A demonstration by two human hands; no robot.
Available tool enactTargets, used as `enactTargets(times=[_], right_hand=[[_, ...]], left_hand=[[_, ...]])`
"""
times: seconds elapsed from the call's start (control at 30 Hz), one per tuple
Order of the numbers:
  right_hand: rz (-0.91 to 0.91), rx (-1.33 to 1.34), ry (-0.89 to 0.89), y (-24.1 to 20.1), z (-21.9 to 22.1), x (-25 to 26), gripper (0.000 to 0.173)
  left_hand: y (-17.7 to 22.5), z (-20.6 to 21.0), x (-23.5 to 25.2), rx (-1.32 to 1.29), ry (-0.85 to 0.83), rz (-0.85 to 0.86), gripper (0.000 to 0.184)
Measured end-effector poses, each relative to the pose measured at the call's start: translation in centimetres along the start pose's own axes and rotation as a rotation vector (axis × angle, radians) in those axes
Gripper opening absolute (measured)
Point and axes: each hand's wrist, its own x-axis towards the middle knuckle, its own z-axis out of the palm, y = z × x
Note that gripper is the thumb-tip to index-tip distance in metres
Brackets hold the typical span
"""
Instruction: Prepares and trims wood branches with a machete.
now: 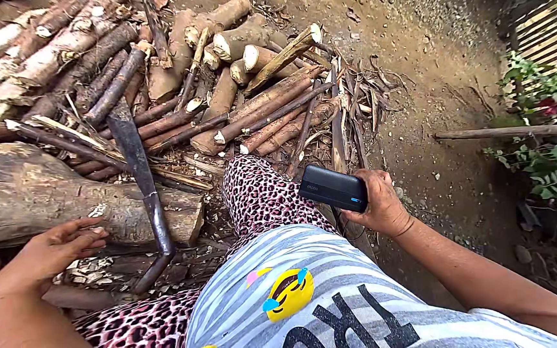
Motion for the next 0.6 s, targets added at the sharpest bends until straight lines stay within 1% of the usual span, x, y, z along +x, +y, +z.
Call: enactTargets(times=[0.03,0.07,0.13,0.17,0.23,0.33,0.4,0.53,0.6], right_hand=[[0.071,-0.004,-0.053,-0.1,-0.1,0.0,0.073],[0.185,0.008,-0.138,-0.2,-0.3,0.0,0.075],[0.473,0.063,-0.348,-0.2,-0.7,0.0,0.082],[0.588,0.087,-0.435,0.2,-0.7,-0.1,0.084],[0.701,0.117,-0.536,0.9,-0.5,-0.8,0.087],[0.767,0.158,-0.624,0.1,-0.6,-1.8,0.086],[0.767,0.209,-0.668,-0.4,-0.6,-2.0,0.085],[0.596,0.351,-0.723,-0.8,0.5,-1.9,0.081],[0.575,0.418,-0.71,-1.4,1.9,-1.2,0.079]], left_hand=[[0.0,0.1,0.1,-0.002,0.005,0.003,0.038],[-0.1,0.1,0.0,-0.004,0.008,0.007,0.038],[-0.2,0.0,0.0,-0.007,0.022,0.017,0.038],[-0.2,0.0,0.0,-0.009,0.029,0.018,0.038],[-0.1,0.0,0.0,-0.001,0.026,0.02,0.038],[0.1,0.1,-0.1,0.007,0.022,0.003,0.037],[0.5,0.2,-0.2,0.001,0.024,-0.009,0.037],[0.8,0.1,-0.4,-0.007,0.03,-0.036,0.038],[0.6,0.0,-0.3,-0.009,0.026,-0.036,0.039]])
